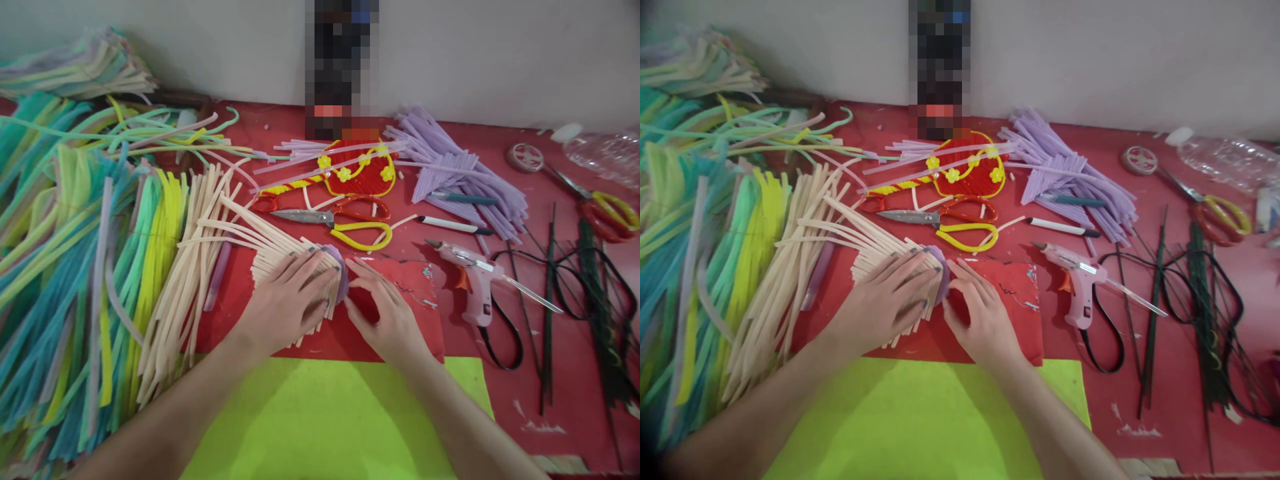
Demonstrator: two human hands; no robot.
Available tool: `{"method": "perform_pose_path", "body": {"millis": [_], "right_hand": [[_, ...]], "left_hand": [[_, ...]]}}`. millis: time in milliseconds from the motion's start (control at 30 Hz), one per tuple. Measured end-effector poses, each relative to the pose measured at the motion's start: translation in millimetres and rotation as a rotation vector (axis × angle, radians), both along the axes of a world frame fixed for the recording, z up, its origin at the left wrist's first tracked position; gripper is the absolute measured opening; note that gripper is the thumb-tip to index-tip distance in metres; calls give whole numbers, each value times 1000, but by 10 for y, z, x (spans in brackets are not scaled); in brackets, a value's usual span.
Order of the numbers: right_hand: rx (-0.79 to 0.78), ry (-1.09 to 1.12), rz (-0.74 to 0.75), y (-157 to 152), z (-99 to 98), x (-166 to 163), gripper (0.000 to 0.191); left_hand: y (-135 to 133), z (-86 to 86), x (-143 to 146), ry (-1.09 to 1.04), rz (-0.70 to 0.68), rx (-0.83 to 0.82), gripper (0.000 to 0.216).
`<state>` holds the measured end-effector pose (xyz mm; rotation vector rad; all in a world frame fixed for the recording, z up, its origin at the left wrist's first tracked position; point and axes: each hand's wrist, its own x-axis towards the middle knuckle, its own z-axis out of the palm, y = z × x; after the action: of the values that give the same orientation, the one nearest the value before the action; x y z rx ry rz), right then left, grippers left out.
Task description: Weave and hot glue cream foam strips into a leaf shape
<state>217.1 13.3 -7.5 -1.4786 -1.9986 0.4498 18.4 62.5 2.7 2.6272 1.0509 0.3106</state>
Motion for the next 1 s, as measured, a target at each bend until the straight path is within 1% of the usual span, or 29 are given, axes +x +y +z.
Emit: {"method": "perform_pose_path", "body": {"millis": [167,333,467,633,667,733,833,900,1000], "right_hand": [[-9,19,3,-4,1,11,17],[22,46,-56,-5,14,17,10],[-12,124,-111,-7,14,36,6],[-34,220,-171,11,17,51,12],[-32,237,-186,12,23,51,13],[-56,288,-226,2,34,46,14],[-193,473,-299,-33,49,20,18],[-298,655,-330,-50,64,-13,21],[-404,910,-348,-38,103,-62,22]], "left_hand": [[0,-19,-9,-10,-13,14,43],[10,-45,-18,-61,-12,32,42],[-6,-20,-8,-101,18,61,38],[-184,115,83,-79,57,179,22],[-236,136,104,-72,63,189,21],[-334,157,139,-65,90,180,26],[-437,131,153,-107,163,130,38],[-466,88,141,-187,227,45,40],[-460,18,115,-348,349,-110,41]]}}
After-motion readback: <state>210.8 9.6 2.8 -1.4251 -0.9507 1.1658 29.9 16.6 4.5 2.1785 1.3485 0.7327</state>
